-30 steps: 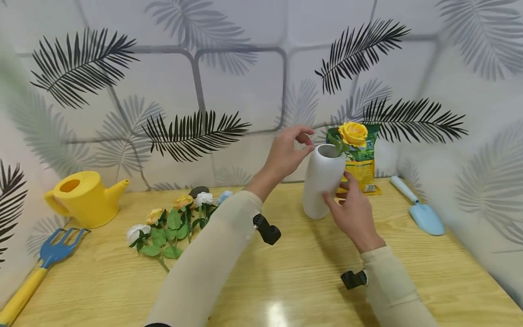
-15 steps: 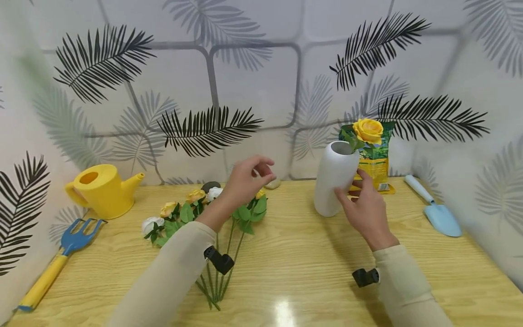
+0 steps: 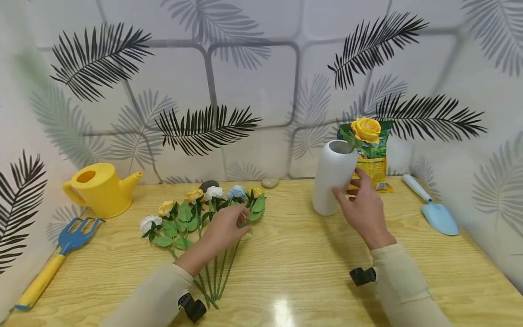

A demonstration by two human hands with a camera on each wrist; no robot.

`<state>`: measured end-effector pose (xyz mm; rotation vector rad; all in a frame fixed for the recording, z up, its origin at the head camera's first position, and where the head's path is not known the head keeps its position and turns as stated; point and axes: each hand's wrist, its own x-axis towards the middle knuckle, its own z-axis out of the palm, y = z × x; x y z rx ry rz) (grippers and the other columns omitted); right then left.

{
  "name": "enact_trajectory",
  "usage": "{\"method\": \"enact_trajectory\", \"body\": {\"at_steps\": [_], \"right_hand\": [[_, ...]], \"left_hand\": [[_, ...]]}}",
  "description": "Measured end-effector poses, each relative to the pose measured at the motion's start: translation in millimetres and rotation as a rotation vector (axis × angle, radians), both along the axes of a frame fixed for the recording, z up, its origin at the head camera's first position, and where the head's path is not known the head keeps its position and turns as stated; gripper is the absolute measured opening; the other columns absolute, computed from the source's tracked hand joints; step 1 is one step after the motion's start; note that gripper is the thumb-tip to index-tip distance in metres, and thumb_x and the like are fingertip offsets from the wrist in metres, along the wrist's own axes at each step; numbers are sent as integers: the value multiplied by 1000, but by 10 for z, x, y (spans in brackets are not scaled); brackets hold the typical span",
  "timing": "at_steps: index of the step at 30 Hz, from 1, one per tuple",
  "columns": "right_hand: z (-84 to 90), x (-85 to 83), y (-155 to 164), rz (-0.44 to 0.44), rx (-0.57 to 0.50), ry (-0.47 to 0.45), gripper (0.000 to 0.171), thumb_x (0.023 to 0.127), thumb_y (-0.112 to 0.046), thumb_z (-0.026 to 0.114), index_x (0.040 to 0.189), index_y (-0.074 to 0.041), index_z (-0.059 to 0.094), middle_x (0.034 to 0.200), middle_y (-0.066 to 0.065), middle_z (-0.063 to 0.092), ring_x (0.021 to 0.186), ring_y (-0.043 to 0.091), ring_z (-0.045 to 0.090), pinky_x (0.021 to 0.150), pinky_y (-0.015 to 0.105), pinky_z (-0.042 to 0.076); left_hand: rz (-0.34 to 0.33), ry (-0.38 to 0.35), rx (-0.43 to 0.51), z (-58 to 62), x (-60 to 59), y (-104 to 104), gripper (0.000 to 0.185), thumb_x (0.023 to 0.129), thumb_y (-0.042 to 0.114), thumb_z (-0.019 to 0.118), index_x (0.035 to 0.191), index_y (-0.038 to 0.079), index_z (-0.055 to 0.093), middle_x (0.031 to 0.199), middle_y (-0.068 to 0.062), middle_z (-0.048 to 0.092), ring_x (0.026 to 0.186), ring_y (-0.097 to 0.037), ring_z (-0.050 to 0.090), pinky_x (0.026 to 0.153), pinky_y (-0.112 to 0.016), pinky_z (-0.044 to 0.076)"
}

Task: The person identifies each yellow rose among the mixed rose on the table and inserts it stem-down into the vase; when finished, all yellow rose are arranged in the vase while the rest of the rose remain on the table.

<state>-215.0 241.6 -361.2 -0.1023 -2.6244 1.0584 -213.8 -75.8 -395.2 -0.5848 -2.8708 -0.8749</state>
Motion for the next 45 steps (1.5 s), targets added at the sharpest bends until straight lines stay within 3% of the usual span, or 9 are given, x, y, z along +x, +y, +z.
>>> {"method": "enact_trajectory", "body": {"at_steps": [6, 14, 25, 29, 32, 36, 40, 45], "right_hand": [[6, 11, 31, -6, -8, 1, 78, 100, -37, 62, 157, -3, 21, 142, 31, 53, 115, 46, 65, 91, 55, 56], [-7, -10, 53, 6, -21, 8, 76, 100, -37, 61, 156, -3, 23, 143, 30, 53, 114, 45, 65, 91, 55, 57], [-22, -30, 52, 11, 8, 26, 76, 100, -35, 62, 157, -2, 23, 141, 29, 56, 113, 43, 66, 88, 54, 58], [-32, -27, 65, 9, 11, 25, 77, 100, -36, 62, 157, -2, 23, 141, 29, 56, 113, 42, 66, 88, 54, 57], [-34, -24, 71, 11, 14, 26, 77, 100, -35, 62, 157, -2, 23, 141, 29, 56, 113, 42, 66, 88, 55, 57], [-34, -19, 79, 8, 16, 25, 77, 100, -35, 62, 157, -2, 23, 141, 29, 55, 113, 42, 66, 89, 55, 57], [-31, -20, 81, 0, 7, 16, 77, 100, -36, 62, 157, -3, 23, 142, 29, 55, 114, 43, 66, 90, 55, 57], [-51, -38, 71, 5, 8, 30, 74, 101, -34, 61, 156, -2, 24, 140, 29, 56, 113, 42, 67, 89, 55, 57]], "left_hand": [[17, 5, -39, -112, 68, -13, 24, 85, 6, 79, 107, 3, 70, 83, -5, 68, 75, -19, 62, 68, -39, 53], [30, -4, -56, -152, 64, 32, 25, 85, -1, 75, 109, 0, 70, 71, -1, 65, 60, -14, 57, 61, -36, 50], [59, -6, 15, -82, 43, 121, 29, 83, -10, 60, 108, -1, 70, 60, 1, 57, 47, -11, 38, 49, -25, 29], [52, 27, 52, 58, 27, 201, 25, 85, -7, 63, 107, 0, 70, 69, -2, 64, 48, -11, 43, 47, -24, 33], [44, 56, 97, 234, 23, 292, 22, 87, -2, 68, 108, 3, 70, 78, -5, 69, 55, -13, 55, 50, -26, 40], [25, 47, 234, 564, 50, 458, 23, 91, 6, 70, 114, 7, 68, 89, -6, 71, 70, -17, 66, 58, -29, 50], [-14, 42, 402, 885, 45, 649, 24, 94, 6, 69, 117, 7, 65, 97, -9, 69, 79, -21, 68, 67, -32, 56], [-67, 101, 551, 1114, -80, 900, 24, 94, 4, 68, 118, 5, 64, 100, -13, 69, 80, -25, 67, 68, -29, 54]]}}
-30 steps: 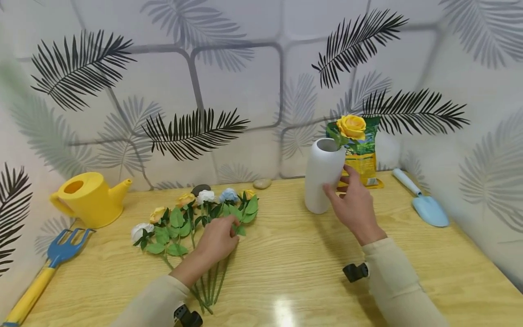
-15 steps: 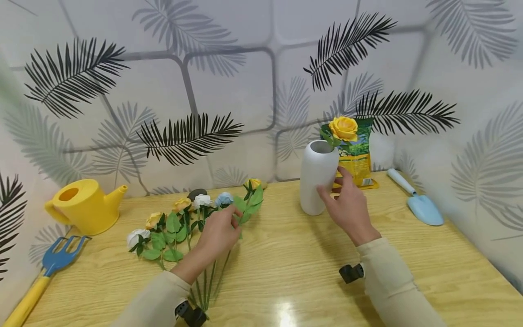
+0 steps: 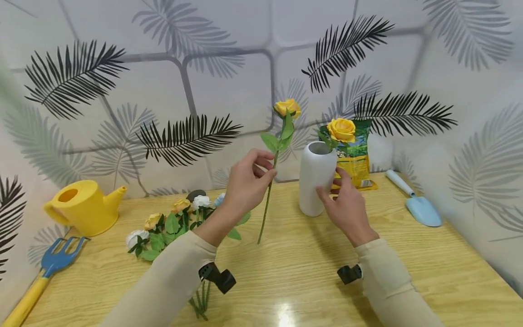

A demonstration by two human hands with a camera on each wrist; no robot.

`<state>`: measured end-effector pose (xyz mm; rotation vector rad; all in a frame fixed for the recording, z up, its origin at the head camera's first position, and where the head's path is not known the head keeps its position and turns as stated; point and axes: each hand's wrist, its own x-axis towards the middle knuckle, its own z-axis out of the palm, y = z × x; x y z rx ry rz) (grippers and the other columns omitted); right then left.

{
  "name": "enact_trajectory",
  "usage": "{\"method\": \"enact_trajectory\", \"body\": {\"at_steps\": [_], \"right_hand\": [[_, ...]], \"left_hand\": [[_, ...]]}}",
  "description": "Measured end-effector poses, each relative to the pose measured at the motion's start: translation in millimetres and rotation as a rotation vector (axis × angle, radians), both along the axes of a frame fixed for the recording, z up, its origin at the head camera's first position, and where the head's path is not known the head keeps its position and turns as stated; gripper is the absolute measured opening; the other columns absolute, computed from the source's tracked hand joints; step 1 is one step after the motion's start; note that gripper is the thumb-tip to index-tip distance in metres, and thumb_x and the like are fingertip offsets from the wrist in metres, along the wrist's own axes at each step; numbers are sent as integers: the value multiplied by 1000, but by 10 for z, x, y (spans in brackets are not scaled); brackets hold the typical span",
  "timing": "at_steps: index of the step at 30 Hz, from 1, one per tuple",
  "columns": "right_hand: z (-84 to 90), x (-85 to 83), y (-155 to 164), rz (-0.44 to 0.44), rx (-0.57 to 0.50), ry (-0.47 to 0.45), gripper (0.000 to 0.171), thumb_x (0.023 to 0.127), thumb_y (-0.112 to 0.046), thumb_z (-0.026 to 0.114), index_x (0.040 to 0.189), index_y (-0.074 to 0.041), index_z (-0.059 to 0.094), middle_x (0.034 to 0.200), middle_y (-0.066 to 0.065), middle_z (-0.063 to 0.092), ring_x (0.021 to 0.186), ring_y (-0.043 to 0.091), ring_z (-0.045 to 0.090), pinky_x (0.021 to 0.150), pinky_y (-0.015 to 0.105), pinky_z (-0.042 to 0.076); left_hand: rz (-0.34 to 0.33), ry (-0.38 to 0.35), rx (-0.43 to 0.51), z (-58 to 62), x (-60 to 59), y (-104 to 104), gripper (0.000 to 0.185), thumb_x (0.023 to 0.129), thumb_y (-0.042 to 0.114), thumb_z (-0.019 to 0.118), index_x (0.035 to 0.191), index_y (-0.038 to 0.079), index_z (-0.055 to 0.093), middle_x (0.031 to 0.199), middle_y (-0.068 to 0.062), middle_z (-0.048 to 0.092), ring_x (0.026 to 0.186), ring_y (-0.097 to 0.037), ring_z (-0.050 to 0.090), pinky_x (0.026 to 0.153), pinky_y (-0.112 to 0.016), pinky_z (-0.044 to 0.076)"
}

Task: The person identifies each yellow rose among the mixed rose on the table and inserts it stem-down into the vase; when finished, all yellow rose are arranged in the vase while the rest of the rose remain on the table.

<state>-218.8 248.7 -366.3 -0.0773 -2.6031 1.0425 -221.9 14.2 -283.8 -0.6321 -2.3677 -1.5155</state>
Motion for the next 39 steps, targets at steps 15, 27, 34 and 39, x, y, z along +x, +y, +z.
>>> {"method": "enact_trajectory", "body": {"at_steps": [15, 27, 34, 39], "right_hand": [[-33, -37, -11, 29, -11, 24, 74, 100, -34, 62, 156, -2, 26, 139, 25, 58, 111, 39, 68, 89, 53, 57], [-23, -14, 58, 4, -25, -30, 76, 99, -36, 63, 157, -5, 24, 144, 23, 54, 118, 39, 65, 95, 52, 56], [-36, -6, 54, 6, -12, 3, 77, 98, -37, 64, 156, -4, 26, 141, 23, 57, 113, 38, 67, 92, 51, 57], [-50, 6, 68, 7, -16, 8, 76, 98, -36, 65, 156, -5, 26, 141, 23, 57, 113, 38, 67, 92, 52, 56]], "left_hand": [[-32, 202, 132, 461, -508, 700, 23, 96, 4, 66, 118, 1, 63, 102, -14, 69, 79, -24, 65, 68, -20, 48], [-17, 275, 310, 747, -797, 1045, 24, 96, 3, 66, 120, 0, 61, 103, -14, 66, 77, -19, 59, 71, -17, 47], [-38, 258, 417, 821, -886, 1122, 23, 95, -1, 65, 118, -2, 62, 103, -15, 65, 80, -17, 63, 72, -18, 49], [-43, 250, 466, 839, -889, 1175, 21, 95, 0, 66, 116, 0, 62, 102, -10, 64, 80, -16, 63, 73, -18, 51]]}}
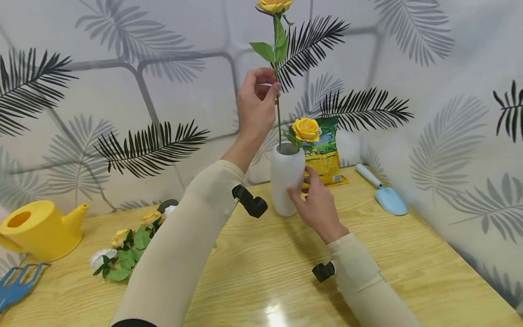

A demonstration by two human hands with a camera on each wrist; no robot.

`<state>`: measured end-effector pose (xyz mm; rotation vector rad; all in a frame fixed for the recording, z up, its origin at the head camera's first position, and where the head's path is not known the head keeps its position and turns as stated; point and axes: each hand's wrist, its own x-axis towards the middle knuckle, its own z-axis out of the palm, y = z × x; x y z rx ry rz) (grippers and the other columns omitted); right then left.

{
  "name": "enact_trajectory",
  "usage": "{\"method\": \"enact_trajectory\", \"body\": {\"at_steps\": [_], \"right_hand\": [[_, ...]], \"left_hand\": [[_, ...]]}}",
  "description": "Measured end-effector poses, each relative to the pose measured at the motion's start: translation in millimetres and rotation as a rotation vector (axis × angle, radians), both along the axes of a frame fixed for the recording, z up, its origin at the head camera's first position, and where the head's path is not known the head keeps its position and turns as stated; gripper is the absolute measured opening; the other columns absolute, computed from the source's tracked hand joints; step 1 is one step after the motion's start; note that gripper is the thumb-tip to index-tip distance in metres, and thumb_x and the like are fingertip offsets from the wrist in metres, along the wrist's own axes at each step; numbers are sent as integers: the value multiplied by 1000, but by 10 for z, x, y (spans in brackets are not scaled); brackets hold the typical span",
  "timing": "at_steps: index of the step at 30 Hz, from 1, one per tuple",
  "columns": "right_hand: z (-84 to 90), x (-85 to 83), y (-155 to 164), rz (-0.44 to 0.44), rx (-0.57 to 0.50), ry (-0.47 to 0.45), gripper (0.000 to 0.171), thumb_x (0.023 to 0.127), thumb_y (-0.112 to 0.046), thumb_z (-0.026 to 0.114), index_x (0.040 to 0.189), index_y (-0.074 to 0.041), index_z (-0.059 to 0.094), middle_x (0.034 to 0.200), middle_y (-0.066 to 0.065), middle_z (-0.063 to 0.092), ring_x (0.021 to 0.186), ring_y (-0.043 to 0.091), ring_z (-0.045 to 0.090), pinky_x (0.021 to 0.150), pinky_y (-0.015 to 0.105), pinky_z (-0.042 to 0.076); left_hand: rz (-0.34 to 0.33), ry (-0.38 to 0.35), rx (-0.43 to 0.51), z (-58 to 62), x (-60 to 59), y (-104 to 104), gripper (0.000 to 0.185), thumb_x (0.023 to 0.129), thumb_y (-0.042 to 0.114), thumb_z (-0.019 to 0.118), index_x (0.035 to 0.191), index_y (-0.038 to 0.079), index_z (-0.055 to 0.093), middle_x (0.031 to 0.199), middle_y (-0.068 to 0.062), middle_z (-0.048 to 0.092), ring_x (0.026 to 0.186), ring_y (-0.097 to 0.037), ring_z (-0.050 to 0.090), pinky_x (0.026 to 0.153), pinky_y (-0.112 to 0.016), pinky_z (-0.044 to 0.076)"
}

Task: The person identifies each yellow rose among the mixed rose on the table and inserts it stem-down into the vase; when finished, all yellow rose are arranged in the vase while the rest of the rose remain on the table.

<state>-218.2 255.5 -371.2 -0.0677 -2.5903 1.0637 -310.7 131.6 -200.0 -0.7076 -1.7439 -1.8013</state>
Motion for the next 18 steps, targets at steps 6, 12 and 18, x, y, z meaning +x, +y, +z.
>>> {"method": "enact_trajectory", "body": {"at_steps": [6, 12, 18], "right_hand": [[4, 4, -4, 2, 0, 6, 75, 98, -35, 65, 156, -5, 27, 142, 24, 56, 113, 37, 67, 93, 52, 56], [18, 15, -1, -6, 6, -2, 75, 99, -35, 64, 156, -5, 26, 142, 24, 55, 114, 38, 67, 93, 52, 56], [14, 10, -4, -3, 1, 11, 73, 98, -34, 64, 155, -5, 28, 142, 24, 56, 113, 38, 67, 92, 52, 57]], "left_hand": [[-4, -11, -25, -36, 3, 34, 21, 95, 0, 66, 116, -1, 61, 103, -14, 65, 82, -21, 65, 72, -19, 52], [12, -63, -136, -244, -16, 37, 23, 97, 3, 65, 120, 0, 61, 107, -15, 66, 86, -24, 64, 74, -18, 52], [-6, -72, -185, -466, -35, -2, 23, 95, 1, 66, 118, -2, 61, 104, -16, 66, 85, -27, 66, 72, -22, 55]]}}
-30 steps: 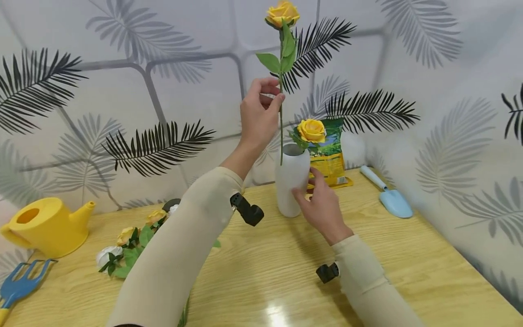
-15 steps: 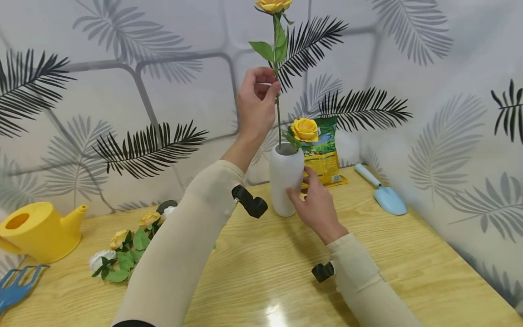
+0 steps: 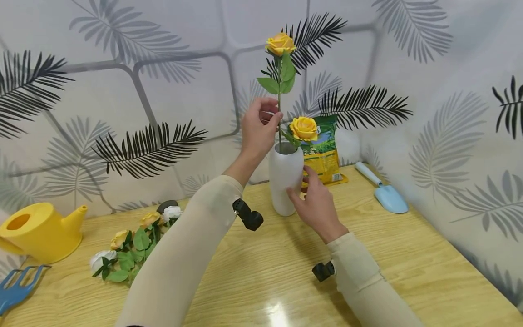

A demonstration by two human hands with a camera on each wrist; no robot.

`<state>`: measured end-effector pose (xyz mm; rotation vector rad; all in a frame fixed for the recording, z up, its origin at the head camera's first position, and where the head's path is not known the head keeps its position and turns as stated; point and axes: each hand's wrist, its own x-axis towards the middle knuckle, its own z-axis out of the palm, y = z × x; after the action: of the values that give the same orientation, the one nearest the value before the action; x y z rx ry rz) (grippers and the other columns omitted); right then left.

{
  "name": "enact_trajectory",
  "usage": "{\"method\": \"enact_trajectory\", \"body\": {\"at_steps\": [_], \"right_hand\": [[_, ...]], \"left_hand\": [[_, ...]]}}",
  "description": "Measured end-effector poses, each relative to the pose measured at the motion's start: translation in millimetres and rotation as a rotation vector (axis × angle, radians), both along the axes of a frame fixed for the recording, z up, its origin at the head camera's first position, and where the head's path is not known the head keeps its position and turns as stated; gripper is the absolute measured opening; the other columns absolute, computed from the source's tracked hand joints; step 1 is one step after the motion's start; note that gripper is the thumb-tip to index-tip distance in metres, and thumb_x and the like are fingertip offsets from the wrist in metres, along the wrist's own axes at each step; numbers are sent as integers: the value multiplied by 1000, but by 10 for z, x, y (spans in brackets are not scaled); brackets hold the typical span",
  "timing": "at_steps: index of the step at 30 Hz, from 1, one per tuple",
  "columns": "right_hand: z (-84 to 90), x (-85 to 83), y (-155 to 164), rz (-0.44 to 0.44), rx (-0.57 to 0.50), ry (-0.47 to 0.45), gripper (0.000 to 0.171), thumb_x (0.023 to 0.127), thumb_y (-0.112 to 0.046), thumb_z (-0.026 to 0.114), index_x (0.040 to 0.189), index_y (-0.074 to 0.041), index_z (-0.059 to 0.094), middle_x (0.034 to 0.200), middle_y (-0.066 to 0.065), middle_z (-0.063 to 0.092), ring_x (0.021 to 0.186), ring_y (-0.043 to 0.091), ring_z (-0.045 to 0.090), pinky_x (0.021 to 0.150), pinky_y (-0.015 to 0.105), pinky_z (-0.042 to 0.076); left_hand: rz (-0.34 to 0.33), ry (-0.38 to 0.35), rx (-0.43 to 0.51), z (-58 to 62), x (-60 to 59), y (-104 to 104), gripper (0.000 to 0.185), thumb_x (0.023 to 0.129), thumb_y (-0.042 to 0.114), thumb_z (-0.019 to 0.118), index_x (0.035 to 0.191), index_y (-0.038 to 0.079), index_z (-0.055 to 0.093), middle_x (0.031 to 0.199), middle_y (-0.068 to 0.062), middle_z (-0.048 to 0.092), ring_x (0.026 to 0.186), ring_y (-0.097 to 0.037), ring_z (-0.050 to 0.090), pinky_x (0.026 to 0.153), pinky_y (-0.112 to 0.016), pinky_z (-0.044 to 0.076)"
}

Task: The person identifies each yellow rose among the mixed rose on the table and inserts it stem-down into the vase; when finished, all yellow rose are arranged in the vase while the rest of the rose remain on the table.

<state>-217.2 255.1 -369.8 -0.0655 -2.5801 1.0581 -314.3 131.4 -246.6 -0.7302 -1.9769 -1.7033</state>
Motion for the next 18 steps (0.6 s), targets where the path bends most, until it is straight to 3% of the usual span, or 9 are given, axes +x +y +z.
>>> {"method": "enact_trajectory", "body": {"at_steps": [10, 18], "right_hand": [[-19, 1, -9, 4, 14, 20, 74, 98, -32, 65, 155, -3, 28, 139, 25, 58, 110, 38, 68, 89, 52, 58], [-24, 6, -5, 2, 30, 36, 73, 98, -32, 66, 153, -2, 29, 136, 26, 60, 107, 38, 69, 87, 52, 58]], "left_hand": [[-8, -13, -38, -292, -36, -50, 23, 94, 0, 67, 116, -4, 63, 102, -20, 68, 87, -32, 67, 76, -22, 51], [43, 21, -104, -431, -18, -78, 21, 91, 0, 69, 112, -3, 64, 96, -21, 70, 84, -34, 65, 82, -45, 54]]}}
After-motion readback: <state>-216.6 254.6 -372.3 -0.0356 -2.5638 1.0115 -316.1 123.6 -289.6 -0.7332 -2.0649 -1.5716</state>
